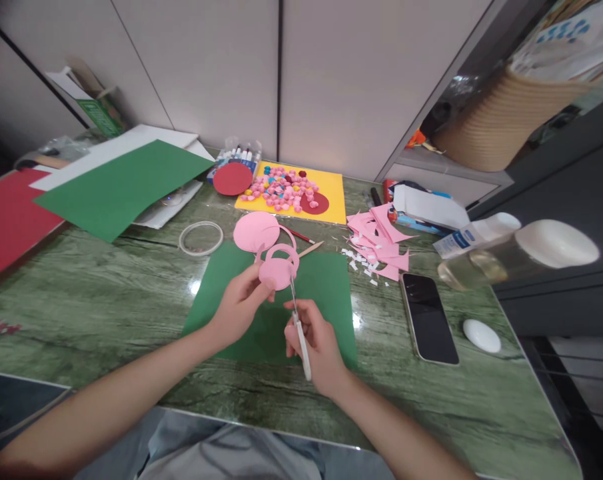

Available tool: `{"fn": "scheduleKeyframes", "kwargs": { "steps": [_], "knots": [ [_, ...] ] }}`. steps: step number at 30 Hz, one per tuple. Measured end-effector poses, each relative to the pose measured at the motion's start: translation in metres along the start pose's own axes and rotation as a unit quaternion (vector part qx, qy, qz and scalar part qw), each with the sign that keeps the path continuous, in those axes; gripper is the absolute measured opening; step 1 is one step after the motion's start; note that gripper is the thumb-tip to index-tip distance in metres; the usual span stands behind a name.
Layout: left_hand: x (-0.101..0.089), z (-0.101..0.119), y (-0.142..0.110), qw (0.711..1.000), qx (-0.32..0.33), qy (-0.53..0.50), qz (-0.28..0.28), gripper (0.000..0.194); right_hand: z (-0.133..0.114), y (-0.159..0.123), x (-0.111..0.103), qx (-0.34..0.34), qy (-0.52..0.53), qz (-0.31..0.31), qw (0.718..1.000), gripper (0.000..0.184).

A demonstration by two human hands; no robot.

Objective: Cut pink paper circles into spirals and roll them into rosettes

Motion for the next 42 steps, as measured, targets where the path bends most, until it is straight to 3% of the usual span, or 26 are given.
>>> {"fn": "scheduleKeyframes", "kwargs": {
  "steps": [31, 42],
  "knots": [
    [-0.019, 0.004, 0.005, 0.995, 0.026, -0.061, 0.071, 0.018, 0.002, -0.001, 0.003, 0.027, -0.031, -0.009, 0.999, 0.023],
    [-0.006, -0.003, 0.005, 1.0, -0.018, -0.012, 0.016, 0.025, 0.006, -0.003, 0.001, 0.027, -0.029, -0.006, 0.999, 0.023]
  ]
}}
Point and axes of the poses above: each hand's wrist, its own y-axis towards the middle knuckle, its own x-axis out of the palm, z = x × y, the point moved 7 cm from there along y, towards the middle knuckle, and after that the axes turned 8 degrees about -x, right-handed, at the moved point
